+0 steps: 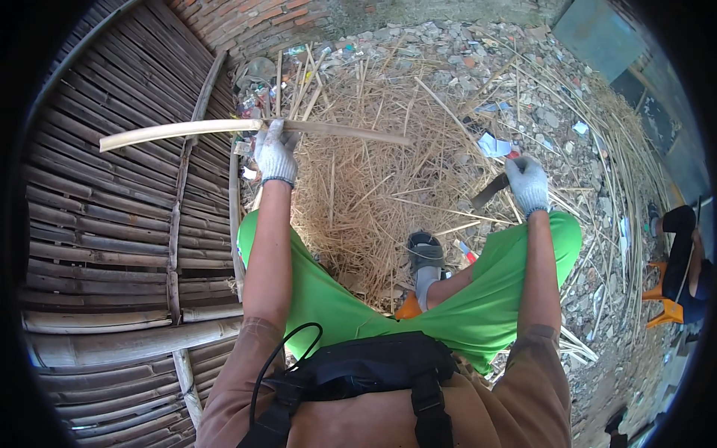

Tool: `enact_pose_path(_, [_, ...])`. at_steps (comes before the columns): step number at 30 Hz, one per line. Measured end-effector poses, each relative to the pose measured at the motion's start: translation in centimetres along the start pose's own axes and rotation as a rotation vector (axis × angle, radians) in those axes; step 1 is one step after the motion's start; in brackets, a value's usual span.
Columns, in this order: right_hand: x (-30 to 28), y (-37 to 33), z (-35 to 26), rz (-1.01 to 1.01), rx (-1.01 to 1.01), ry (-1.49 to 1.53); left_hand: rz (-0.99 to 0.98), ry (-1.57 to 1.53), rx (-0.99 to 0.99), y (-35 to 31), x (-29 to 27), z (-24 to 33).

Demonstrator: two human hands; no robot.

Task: The person uses a cleaver to shave and smooth a thin bamboo stick, moving the blade along the length of the wood while holding it over their lap.

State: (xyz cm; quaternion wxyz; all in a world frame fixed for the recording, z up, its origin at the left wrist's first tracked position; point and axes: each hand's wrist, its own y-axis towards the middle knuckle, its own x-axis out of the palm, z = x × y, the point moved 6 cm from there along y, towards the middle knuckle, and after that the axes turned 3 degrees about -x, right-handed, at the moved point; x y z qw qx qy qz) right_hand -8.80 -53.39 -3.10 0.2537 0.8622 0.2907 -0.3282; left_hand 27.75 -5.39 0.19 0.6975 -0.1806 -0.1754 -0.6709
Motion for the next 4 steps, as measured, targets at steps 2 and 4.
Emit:
enact_pose_path(2, [0.8, 0.1, -1.0, -0.056, 0.055, 0.044, 0.022, 0.006, 0.045, 0.1, -0.9, 0.8])
enact_pose_path(4, [1.0, 0.5, -0.9, -0.19, 0.126, 0.033, 0.055, 0.007, 0.084, 1.2, -1.8, 1.7])
